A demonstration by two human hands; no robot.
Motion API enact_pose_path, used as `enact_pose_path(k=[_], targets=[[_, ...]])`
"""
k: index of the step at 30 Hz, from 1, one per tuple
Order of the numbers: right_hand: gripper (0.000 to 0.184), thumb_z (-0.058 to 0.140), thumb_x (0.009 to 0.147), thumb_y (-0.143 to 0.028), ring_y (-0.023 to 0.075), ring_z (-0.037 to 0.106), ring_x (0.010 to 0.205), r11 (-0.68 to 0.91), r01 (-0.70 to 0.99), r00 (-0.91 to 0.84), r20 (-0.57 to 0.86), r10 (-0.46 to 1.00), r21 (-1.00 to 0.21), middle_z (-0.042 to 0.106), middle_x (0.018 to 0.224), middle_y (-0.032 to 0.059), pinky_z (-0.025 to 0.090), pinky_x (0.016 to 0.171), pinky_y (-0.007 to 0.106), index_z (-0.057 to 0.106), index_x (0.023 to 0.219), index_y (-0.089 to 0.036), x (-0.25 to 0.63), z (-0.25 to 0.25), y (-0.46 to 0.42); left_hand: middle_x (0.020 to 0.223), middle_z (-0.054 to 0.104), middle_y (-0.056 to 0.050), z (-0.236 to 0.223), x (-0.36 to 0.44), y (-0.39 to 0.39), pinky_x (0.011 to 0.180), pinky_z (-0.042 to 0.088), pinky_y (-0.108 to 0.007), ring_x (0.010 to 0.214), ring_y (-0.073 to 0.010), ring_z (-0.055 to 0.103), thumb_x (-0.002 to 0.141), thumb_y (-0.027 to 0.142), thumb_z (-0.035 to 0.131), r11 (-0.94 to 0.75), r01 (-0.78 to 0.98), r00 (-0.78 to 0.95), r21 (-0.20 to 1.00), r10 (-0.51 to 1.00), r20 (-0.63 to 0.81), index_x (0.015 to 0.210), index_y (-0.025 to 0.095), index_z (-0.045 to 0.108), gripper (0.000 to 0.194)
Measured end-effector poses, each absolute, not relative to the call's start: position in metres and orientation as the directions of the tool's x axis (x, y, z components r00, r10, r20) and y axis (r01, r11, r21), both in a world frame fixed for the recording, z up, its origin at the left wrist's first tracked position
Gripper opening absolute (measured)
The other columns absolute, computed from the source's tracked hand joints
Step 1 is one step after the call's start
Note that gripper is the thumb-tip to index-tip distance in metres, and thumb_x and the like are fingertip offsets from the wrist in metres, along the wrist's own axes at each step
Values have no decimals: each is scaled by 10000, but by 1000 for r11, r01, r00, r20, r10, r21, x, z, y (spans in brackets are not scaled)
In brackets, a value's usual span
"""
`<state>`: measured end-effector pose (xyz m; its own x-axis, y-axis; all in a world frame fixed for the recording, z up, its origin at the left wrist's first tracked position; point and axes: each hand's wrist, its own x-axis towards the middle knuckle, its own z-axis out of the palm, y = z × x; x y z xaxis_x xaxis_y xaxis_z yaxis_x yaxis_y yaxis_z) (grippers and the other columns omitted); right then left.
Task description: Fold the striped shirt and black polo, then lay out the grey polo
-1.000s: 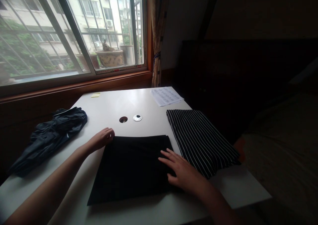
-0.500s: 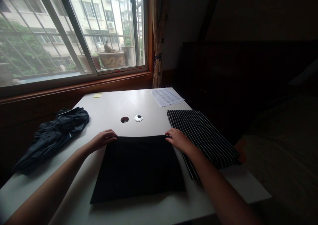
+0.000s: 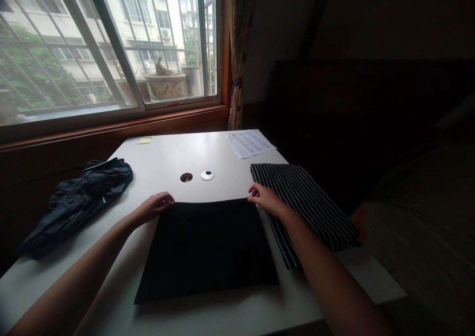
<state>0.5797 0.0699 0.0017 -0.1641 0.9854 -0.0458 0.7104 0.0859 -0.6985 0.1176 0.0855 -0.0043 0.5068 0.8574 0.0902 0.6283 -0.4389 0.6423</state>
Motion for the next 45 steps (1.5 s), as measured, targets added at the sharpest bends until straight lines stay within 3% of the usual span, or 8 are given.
enact_pose_path(k=[12, 18, 21, 23, 26, 30, 36, 45], targets=[[91, 657, 874, -214, 195, 664, 898, 122, 894, -148, -26, 989, -432, 710, 1009, 46, 479, 787, 293, 658, 964, -213, 570, -6, 70, 825, 637, -42, -7, 119, 87, 724, 500, -354, 778, -213, 585, 946, 277, 434, -565, 701, 552, 434, 816, 171, 874, 222, 592, 182], [307, 596, 923, -227, 280, 622, 1089, 219, 964, -191, 184, 964, -147, 649, 1201, 129, 503, 931, 393, 656, 1223, -197, 536, 17, 35, 1304, 622, -99, 12, 143, 62, 958, 520, -441, 1142, -261, 594, 984, 218, 444, -664, 733, 614, 148, 740, 275, 1246, 237, 609, 311], [402, 529, 980, -291, 277, 568, 1229, 396, 903, -363, 200, 910, -167, 610, 1345, 119, 463, 1057, 419, 583, 1372, -217, 503, 22, 2, 1511, 510, -61, 14, 169, 38, 1121, 424, -483, 1354, -263, 492, 1007, 231, 442, -732, 681, 693, 31, 658, 294, 1423, 274, 507, 423], [505, 498, 1007, -369, 264, 448, 1391, 547, 811, -520, 172, 836, -205, 489, 1523, 89, 361, 1175, 440, 465, 1491, -232, 483, 17, -18, 1597, 411, -43, 9, 187, 22, 1205, 309, -521, 1463, -267, 376, 1021, 286, 449, -779, 627, 752, -4, 604, 264, 1520, 294, 392, 503], [616, 458, 1015, -488, 263, 287, 1505, 594, 767, -589, 102, 802, -243, 324, 1637, 58, 253, 1233, 492, 333, 1573, -261, 469, 4, -36, 1633, 338, -54, -5, 200, 11, 1233, 213, -572, 1515, -292, 279, 1027, 432, 438, -775, 632, 755, 19, 620, 214, 1579, 290, 282, 591], [648, 409, 1009, -571, 276, 200, 1536, 485, 833, -489, 58, 871, -265, 222, 1667, 38, 191, 1246, 512, 298, 1589, -304, 476, -11, -35, 1630, 325, -65, -21, 188, 21, 1245, 204, -529, 1514, -272, 286, 1031, 520, 375, -698, 708, 679, 103, 714, 172, 1586, 278, 279, 613], [747, 373, 989, -650, 274, 209, 1533, 362, 886, -373, 15, 928, -289, 230, 1662, 76, 187, 1247, 510, 247, 1607, -249, 506, -18, -17, 1620, 338, -26, -20, 160, 42, 1262, 159, -512, 1522, -238, 264, 1050, 479, 337, -643, 750, 631, 154, 766, 124, 1574, 290, 310, 558], [758, 354, 989, -659, 256, 190, 1539, 334, 907, -339, 26, 941, -257, 228, 1660, 79, 176, 1254, 490, 286, 1595, -208, 514, -26, -18, 1628, 335, -39, -31, 143, 50, 1250, 201, -506, 1522, -231, 266, 1053, 455, 310, -560, 803, 544, 206, 828, 135, 1577, 269, 305, 555]])
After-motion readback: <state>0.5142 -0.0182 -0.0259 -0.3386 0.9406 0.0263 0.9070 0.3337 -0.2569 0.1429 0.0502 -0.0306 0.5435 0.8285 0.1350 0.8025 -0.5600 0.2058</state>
